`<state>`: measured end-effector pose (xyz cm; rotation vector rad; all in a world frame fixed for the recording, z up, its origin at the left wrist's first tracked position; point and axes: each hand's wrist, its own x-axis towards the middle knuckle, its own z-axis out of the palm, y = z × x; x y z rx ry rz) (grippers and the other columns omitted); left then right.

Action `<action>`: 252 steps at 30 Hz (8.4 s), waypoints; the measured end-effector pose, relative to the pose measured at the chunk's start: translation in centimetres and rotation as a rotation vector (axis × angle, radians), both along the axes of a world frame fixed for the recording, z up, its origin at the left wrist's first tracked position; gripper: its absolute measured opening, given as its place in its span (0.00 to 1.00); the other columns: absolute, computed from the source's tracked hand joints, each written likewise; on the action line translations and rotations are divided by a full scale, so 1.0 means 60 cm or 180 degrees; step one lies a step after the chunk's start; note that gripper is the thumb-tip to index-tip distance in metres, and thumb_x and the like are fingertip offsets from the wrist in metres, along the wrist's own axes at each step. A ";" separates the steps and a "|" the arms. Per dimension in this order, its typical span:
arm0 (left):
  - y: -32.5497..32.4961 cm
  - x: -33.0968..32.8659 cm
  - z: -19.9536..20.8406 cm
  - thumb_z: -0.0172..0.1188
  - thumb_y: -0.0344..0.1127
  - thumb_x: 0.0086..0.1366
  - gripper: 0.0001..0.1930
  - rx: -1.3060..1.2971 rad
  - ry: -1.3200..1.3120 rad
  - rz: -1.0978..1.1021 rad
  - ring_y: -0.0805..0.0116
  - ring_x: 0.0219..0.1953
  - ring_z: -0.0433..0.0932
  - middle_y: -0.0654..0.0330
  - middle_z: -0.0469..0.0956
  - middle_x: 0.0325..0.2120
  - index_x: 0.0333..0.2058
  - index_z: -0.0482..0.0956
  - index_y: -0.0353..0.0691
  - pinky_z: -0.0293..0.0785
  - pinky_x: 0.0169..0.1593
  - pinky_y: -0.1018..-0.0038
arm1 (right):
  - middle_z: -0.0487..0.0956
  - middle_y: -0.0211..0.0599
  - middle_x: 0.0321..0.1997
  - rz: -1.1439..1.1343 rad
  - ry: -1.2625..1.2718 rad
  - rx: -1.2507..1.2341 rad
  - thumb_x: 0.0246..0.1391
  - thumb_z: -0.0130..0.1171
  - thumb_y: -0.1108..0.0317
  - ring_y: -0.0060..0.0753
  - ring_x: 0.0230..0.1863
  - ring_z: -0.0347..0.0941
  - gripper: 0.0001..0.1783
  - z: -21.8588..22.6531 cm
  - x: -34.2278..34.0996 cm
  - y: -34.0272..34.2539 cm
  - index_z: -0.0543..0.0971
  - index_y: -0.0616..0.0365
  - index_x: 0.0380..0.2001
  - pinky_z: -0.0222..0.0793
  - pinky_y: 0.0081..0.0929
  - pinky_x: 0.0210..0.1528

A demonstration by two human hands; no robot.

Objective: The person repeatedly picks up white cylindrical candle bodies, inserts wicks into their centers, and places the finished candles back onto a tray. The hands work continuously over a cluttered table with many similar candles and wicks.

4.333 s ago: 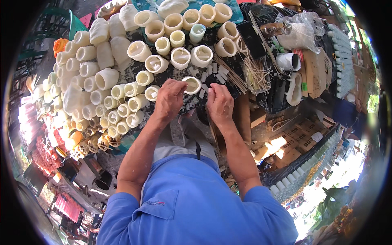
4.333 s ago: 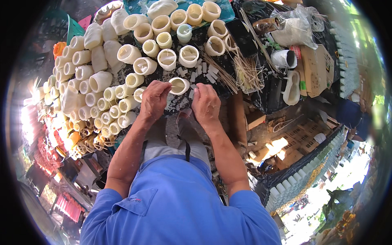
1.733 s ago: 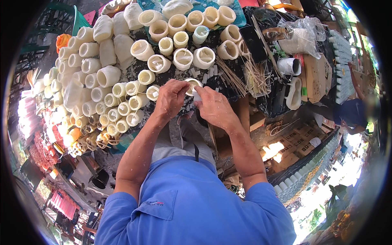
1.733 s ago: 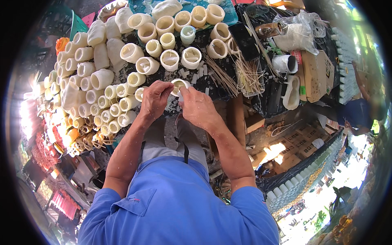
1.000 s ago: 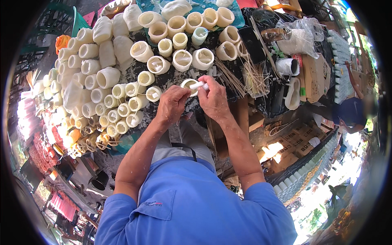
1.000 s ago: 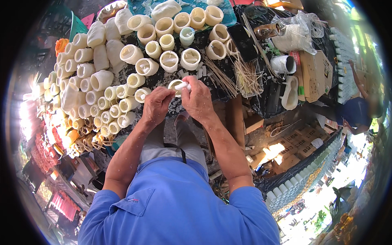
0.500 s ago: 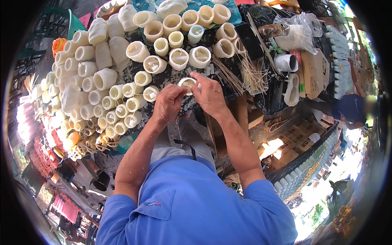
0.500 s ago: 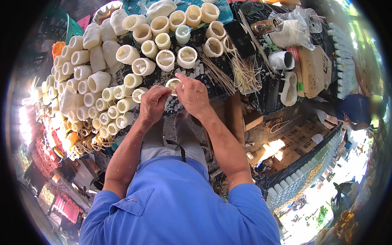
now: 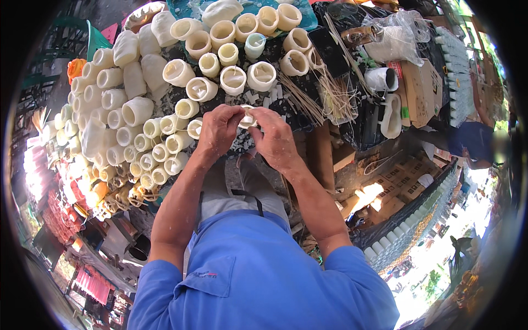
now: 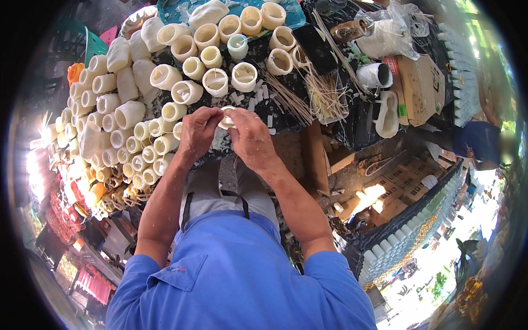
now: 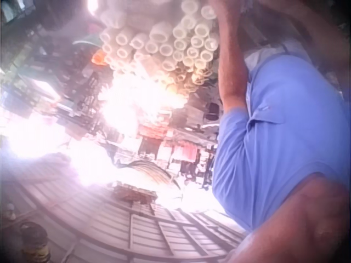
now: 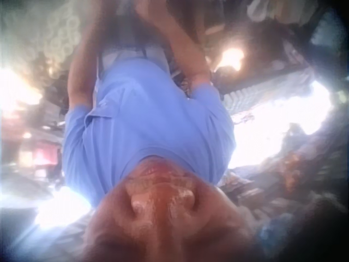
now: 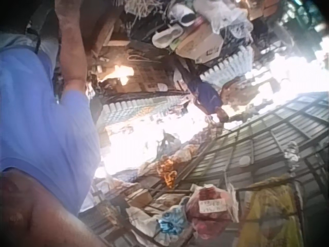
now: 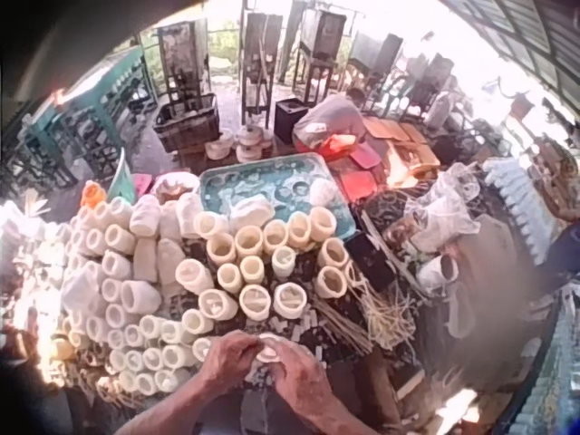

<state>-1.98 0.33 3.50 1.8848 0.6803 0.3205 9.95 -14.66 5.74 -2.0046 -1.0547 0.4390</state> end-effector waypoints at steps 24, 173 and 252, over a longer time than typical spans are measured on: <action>-0.060 -0.049 -0.008 0.70 0.21 0.68 0.07 0.0363 -0.0448 0.0089 0.55 0.39 0.88 0.52 0.87 0.38 0.43 0.89 0.34 0.84 0.44 0.66 | 0.83 0.36 0.50 -0.0909 0.4030 0.0542 0.72 0.62 0.71 0.26 0.41 0.80 0.18 -0.047 0.077 -0.035 0.80 0.61 0.62 0.79 0.28 0.42; -0.102 -0.099 0.026 0.70 0.37 0.74 0.17 -0.1585 0.0461 -0.0458 0.67 0.37 0.83 0.55 0.86 0.40 0.55 0.83 0.34 0.80 0.45 0.68 | 0.87 0.47 0.40 0.0140 0.1374 -0.0579 0.67 0.70 0.69 0.47 0.40 0.85 0.12 0.046 -0.048 -0.098 0.87 0.64 0.48 0.80 0.38 0.45; 0.397 -0.189 0.025 0.63 0.23 0.61 0.37 -0.2947 0.0616 -0.0303 0.69 0.50 0.83 0.59 0.82 0.54 0.71 0.72 0.36 0.83 0.55 0.69 | 0.89 0.58 0.50 0.1392 -0.0674 -0.2069 0.53 0.76 0.61 0.59 0.55 0.87 0.27 0.012 -0.118 0.423 0.82 0.62 0.54 0.84 0.51 0.59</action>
